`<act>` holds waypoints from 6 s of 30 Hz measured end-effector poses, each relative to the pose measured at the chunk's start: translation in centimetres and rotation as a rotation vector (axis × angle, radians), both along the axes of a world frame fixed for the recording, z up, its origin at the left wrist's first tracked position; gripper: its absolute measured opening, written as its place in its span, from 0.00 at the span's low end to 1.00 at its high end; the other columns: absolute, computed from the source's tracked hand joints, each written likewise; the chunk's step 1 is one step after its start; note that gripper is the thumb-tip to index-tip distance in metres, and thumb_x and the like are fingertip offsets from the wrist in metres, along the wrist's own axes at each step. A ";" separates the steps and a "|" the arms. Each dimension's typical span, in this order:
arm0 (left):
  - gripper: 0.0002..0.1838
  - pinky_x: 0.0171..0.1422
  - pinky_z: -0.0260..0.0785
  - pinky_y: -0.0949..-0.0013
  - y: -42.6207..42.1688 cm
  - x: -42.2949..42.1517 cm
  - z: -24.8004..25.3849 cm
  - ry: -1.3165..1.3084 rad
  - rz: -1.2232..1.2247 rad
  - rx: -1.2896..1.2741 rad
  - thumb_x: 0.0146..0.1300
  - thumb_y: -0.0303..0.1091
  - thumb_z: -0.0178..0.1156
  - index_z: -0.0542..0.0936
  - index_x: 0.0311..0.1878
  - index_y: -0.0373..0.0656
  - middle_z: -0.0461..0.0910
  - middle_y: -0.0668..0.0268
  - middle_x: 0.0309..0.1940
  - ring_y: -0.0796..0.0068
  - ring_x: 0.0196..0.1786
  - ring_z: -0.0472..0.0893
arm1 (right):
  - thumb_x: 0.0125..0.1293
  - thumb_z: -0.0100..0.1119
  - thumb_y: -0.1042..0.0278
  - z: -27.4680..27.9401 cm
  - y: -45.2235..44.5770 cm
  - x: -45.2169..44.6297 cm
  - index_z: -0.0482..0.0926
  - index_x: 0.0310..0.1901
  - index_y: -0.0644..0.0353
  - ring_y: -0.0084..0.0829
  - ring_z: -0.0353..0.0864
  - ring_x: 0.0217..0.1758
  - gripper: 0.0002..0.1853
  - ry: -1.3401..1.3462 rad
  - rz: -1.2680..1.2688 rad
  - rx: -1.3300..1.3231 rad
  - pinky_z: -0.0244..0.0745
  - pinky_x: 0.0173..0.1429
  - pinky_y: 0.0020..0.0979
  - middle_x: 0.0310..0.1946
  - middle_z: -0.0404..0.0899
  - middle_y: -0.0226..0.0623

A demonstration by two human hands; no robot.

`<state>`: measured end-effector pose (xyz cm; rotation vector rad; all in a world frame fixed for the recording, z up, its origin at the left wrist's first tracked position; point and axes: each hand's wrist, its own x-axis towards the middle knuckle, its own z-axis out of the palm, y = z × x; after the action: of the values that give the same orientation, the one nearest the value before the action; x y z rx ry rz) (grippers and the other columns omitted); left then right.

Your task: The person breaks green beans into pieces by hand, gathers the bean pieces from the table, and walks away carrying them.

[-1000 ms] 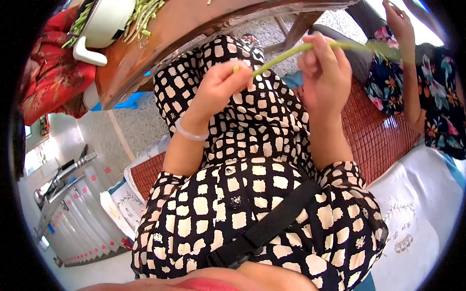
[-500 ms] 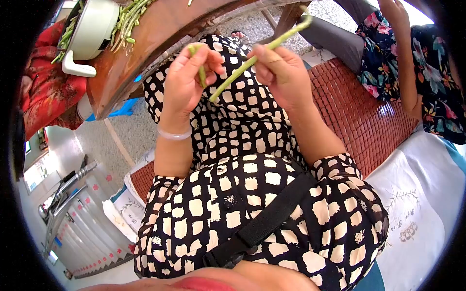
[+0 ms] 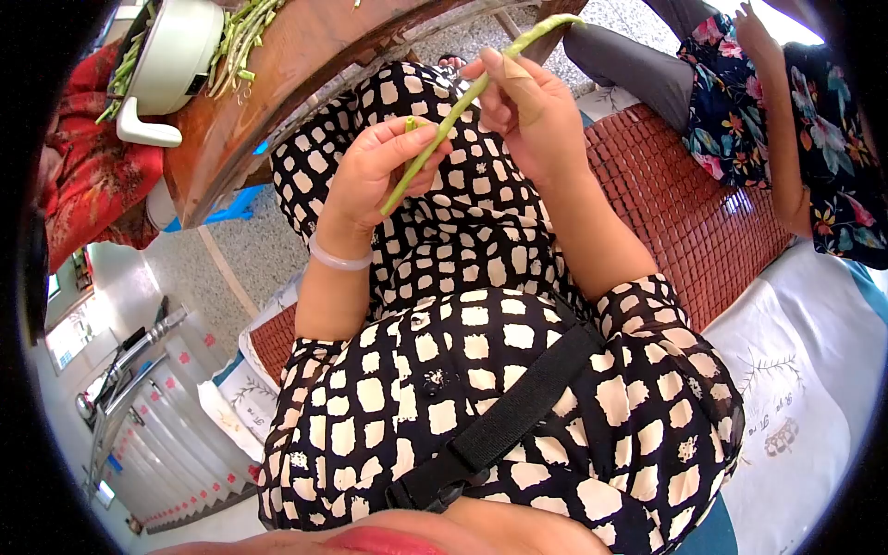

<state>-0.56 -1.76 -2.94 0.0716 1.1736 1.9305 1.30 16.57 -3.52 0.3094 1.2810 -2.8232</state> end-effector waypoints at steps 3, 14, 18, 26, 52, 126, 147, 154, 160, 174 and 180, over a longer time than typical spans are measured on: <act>0.11 0.22 0.55 0.80 0.5 0.0 0.0 0.008 0.044 0.014 0.67 0.35 0.53 0.76 0.35 0.35 0.69 0.72 0.20 0.84 0.19 0.63 | 0.68 0.54 0.62 0.2 0.0 -0.1 0.79 0.37 0.67 0.13 0.57 0.19 0.14 0.005 -0.013 0.080 0.51 0.24 0.17 0.17 0.65 0.23; 0.13 0.25 0.59 0.81 1.2 0.2 -2.1 -0.023 0.446 0.140 0.69 0.37 0.51 0.74 0.36 0.36 0.71 0.68 0.24 0.82 0.24 0.67 | 0.64 0.55 0.72 0.0 -2.5 1.6 0.79 0.39 0.67 0.19 0.68 0.21 0.08 0.400 -0.215 0.686 0.61 0.25 0.21 0.23 0.76 0.31; 0.12 0.25 0.59 0.82 2.2 0.4 -1.7 -0.046 0.521 0.143 0.69 0.38 0.52 0.73 0.33 0.40 0.69 0.72 0.23 0.86 0.24 0.66 | 0.56 0.61 0.77 0.5 -2.4 2.2 0.78 0.39 0.67 0.29 0.74 0.21 0.09 0.825 -0.277 1.142 0.68 0.26 0.25 0.25 0.79 0.34; 0.11 0.25 0.55 0.83 3.7 1.0 -2.1 0.152 0.629 0.035 0.70 0.36 0.51 0.72 0.32 0.41 0.67 0.74 0.22 0.88 0.22 0.63 | 0.53 0.62 0.82 0.6 -1.8 2.3 0.77 0.41 0.72 0.35 0.75 0.22 0.12 1.016 -0.205 1.279 0.69 0.26 0.29 0.25 0.77 0.41; 0.09 0.27 0.60 0.81 1.7 0.6 -0.9 0.597 0.540 -0.199 0.63 0.36 0.61 0.78 0.36 0.39 0.73 0.72 0.25 0.85 0.24 0.68 | 0.63 0.61 0.66 0.0 -1.3 0.5 0.80 0.30 0.64 0.14 0.63 0.17 0.09 0.092 -0.238 0.114 0.52 0.21 0.16 0.16 0.70 0.26; 0.07 0.30 0.66 0.71 0.0 2.0 -0.7 1.266 0.232 -0.676 0.59 0.32 0.62 0.78 0.36 0.38 0.74 0.64 0.25 0.72 0.25 0.74 | 0.63 0.61 0.62 1.4 0.9 -0.4 0.80 0.30 0.63 0.11 0.63 0.19 0.12 0.021 -0.102 0.693 0.54 0.23 0.14 0.16 0.71 0.23; 0.10 0.37 0.70 0.70 -2.8 -0.4 -3.6 -0.099 0.718 0.032 0.68 0.39 0.52 0.73 0.37 0.42 0.76 0.66 0.30 0.71 0.33 0.77 | 0.58 0.61 0.74 4.0 -1.3 2.5 0.79 0.28 0.65 0.20 0.73 0.18 0.05 0.679 -0.163 1.038 0.64 0.22 0.20 0.18 0.77 0.32; 0.11 0.36 0.78 0.68 -2.6 -0.2 0.4 0.165 0.341 -0.016 0.69 0.37 0.50 0.67 0.44 0.37 0.79 0.56 0.33 0.66 0.32 0.83 | 0.64 0.59 0.66 0.9 -3.4 1.5 0.80 0.28 0.64 0.11 0.67 0.20 0.11 0.126 0.198 0.691 0.57 0.22 0.15 0.17 0.73 0.24; 0.16 0.33 0.73 0.79 -1.9 1.0 0.9 0.238 0.220 -0.129 0.64 0.36 0.59 0.66 0.45 0.39 0.76 0.64 0.33 0.79 0.29 0.77 | 0.66 0.56 0.64 -0.6 -3.9 1.6 0.81 0.30 0.65 0.11 0.64 0.21 0.13 0.176 0.145 0.786 0.58 0.24 0.16 0.17 0.72 0.23; 0.08 0.31 0.62 0.81 -1.9 1.2 1.4 0.682 0.267 -0.371 0.56 0.26 0.65 0.80 0.40 0.39 0.74 0.76 0.25 0.88 0.28 0.70 | 0.61 0.63 0.69 1.8 -1.1 0.5 0.82 0.35 0.64 0.12 0.72 0.27 0.07 0.138 0.025 0.651 0.66 0.30 0.14 0.27 0.80 0.25; 0.09 0.35 0.63 0.82 -1.9 1.1 2.1 0.762 0.152 -0.494 0.58 0.27 0.63 0.79 0.42 0.38 0.76 0.74 0.30 0.87 0.31 0.71 | 0.60 0.63 0.71 1.3 -1.4 0.6 0.81 0.36 0.65 0.13 0.74 0.30 0.06 0.251 0.222 0.847 0.69 0.34 0.16 0.28 0.80 0.25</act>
<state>0.53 -3.61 -0.79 0.4952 2.1828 1.7173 1.87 15.16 -2.22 -0.1850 2.3351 -2.0383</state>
